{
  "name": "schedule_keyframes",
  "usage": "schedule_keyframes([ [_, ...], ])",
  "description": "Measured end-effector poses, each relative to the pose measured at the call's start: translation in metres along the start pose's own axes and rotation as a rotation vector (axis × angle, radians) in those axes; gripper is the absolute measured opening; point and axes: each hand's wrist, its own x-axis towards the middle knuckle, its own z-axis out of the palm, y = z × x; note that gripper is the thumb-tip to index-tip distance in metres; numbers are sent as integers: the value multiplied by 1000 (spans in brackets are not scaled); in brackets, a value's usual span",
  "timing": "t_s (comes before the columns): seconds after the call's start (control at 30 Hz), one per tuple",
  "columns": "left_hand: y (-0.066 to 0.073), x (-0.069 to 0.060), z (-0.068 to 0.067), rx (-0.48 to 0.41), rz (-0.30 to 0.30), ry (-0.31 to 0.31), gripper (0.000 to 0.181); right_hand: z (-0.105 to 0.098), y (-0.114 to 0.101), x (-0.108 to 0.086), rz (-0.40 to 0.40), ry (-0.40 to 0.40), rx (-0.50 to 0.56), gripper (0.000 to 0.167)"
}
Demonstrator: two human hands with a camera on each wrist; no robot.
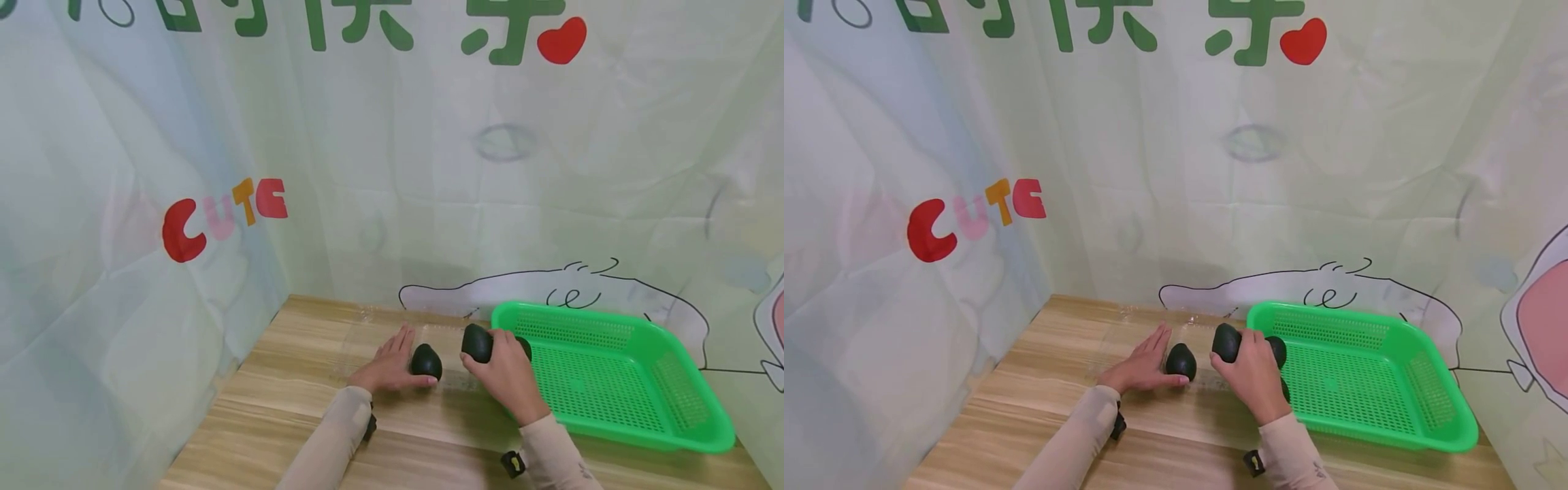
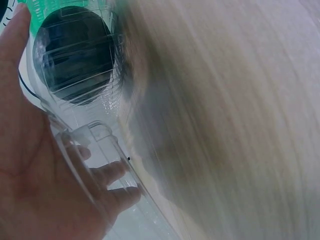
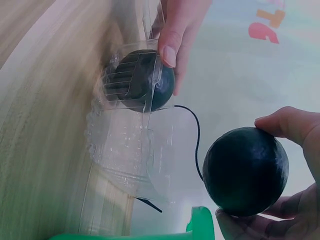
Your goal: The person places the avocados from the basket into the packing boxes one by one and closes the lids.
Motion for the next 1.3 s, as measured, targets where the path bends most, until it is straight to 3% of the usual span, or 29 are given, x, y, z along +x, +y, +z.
schedule_keyframes([
  [0.67,-1,0,0,2,-3,-8,124,14,-10,6,-59,38,-57,66],
  [1.3,-2,1,3,-4,-16,-6,123,22,-16,9,-51,-7,-70,66],
])
